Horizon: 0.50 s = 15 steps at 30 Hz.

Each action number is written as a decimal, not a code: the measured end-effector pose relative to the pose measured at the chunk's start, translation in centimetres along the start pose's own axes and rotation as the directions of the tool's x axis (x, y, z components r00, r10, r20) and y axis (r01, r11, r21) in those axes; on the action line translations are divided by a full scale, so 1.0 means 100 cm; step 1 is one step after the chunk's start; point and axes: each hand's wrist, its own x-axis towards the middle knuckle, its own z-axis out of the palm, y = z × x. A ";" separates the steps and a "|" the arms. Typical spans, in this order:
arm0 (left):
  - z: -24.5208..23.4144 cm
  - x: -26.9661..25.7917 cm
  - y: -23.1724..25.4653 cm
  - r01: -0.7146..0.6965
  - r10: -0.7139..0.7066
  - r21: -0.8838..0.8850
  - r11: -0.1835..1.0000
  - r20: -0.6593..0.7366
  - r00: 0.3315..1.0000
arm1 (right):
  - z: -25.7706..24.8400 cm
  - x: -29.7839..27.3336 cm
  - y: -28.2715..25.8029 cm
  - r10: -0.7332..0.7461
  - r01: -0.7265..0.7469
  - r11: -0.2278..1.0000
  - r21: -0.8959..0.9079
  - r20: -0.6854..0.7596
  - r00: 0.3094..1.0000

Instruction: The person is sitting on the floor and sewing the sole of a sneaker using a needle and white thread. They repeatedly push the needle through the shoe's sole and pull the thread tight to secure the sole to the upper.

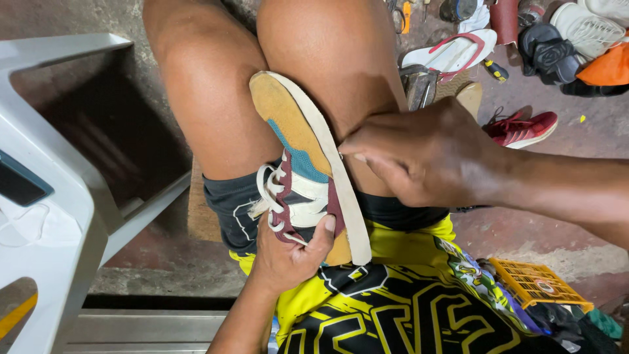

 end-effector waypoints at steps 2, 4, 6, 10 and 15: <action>-0.001 0.001 0.000 0.006 -0.006 0.006 1.000 0.011 1.000 | -0.005 0.007 0.006 0.110 -0.125 0.981 0.150 0.104 0.988; -0.001 0.001 -0.002 0.034 -0.034 -0.035 0.999 0.017 0.999 | -0.004 0.010 0.007 0.149 -0.179 0.958 0.222 0.144 0.978; -0.001 0.003 -0.002 -0.002 0.003 -0.030 1.000 0.005 1.000 | -0.003 0.015 0.007 0.105 -0.129 0.967 0.222 0.115 0.988; -0.001 0.004 -0.001 0.018 -0.018 -0.017 1.000 -0.005 1.000 | -0.001 0.018 0.001 -0.130 0.164 0.944 -0.286 0.134 0.982; -0.002 0.003 -0.005 0.078 -0.082 -0.134 0.988 -0.030 0.996 | 0.003 0.025 0.006 -0.074 0.088 0.988 -0.124 0.109 0.991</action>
